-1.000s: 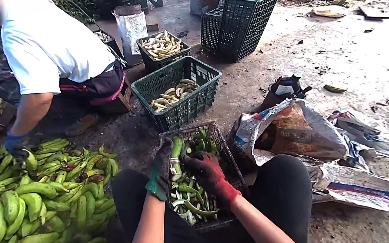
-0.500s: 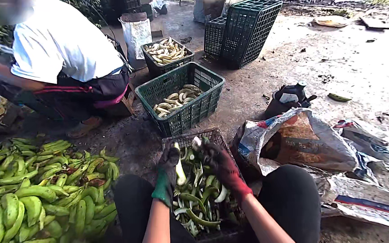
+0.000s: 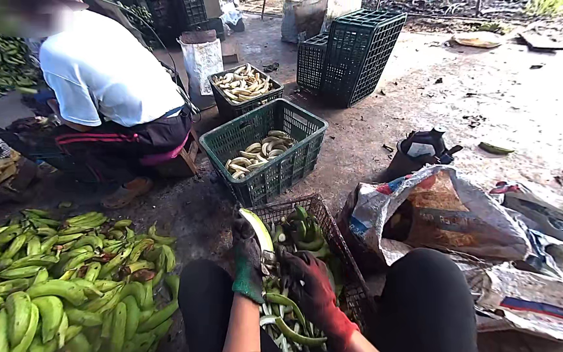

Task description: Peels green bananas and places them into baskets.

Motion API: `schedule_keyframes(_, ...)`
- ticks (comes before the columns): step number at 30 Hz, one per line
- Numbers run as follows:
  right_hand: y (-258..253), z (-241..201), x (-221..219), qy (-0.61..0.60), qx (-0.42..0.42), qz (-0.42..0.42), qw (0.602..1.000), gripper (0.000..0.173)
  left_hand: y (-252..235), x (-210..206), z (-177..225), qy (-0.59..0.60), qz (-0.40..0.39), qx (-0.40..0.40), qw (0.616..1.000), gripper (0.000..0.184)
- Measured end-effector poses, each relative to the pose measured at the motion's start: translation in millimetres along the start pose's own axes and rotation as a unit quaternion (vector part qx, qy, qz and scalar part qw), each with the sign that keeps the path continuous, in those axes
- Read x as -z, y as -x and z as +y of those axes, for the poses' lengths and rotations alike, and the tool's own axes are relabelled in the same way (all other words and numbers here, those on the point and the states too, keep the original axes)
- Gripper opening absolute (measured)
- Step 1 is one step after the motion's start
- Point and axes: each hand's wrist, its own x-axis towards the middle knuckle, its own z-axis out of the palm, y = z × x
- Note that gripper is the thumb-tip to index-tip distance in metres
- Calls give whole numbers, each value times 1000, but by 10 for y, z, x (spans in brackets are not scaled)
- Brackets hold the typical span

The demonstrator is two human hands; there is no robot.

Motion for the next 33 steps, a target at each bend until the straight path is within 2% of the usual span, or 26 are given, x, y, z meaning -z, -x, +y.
schedule_keyframes(1,-18,45,-24,4,10,20,1000,35,7,4,-22,-1,-16,20,1000,29)
schedule_keyframes(3,-308,103,98,41,5,17,999,35,127,48,-37,-81,-101,74,989,34)
schedule_keyframes(5,-713,102,316,99,-34,-43,994,37,208,123,-40,-148,-211,114,959,36)
schedule_keyframes(6,-870,116,398,113,-60,-71,989,38,213,132,-87,-143,-239,122,953,36)
schedule_keyframes(7,-958,150,445,100,-80,-86,988,39,231,100,-102,-124,-225,122,959,36)
schedule_keyframes(9,-889,192,382,44,-71,-49,995,40,198,0,-15,-104,-113,94,984,36)
schedule_keyframes(12,-296,90,51,-12,-24,25,999,36,-43,22,-128,-21,12,-11,1000,45)
schedule_keyframes(14,-38,72,-136,-15,3,78,997,36,-193,-38,-246,93,81,-121,985,44)
schedule_keyframes(15,-40,76,-165,-11,7,89,996,38,-227,-91,-245,130,100,-147,975,40)
schedule_keyframes(17,-288,61,-51,6,10,68,998,36,-115,-132,-164,104,33,-83,991,37)
schedule_keyframes(19,-613,49,176,34,13,-5,999,34,8,-80,-99,-16,-75,-38,996,31)
schedule_keyframes(21,-867,114,325,61,-7,-103,993,36,76,30,-38,-111,-187,5,976,32)
schedule_keyframes(23,-1038,235,367,67,-39,-170,982,37,121,72,10,-149,-261,48,953,28)
schedule_keyframes(25,-1024,290,350,28,-63,-178,982,39,124,101,-1,-122,-246,61,960,26)
schedule_keyframes(27,-811,202,264,-9,-57,-108,992,38,48,145,-73,-48,-160,57,984,34)
schedule_keyframes(29,-450,109,107,0,-9,1,1000,36,-45,91,-100,116,-82,92,986,31)
schedule_keyframes(30,-269,54,56,13,7,29,999,36,-103,53,-95,201,-62,124,970,37)
schedule_keyframes(31,-130,5,25,35,20,40,998,37,-139,66,-85,240,-67,157,956,46)
schedule_keyframes(33,-75,-14,21,85,34,39,995,35,-68,112,-63,187,-116,181,959,44)
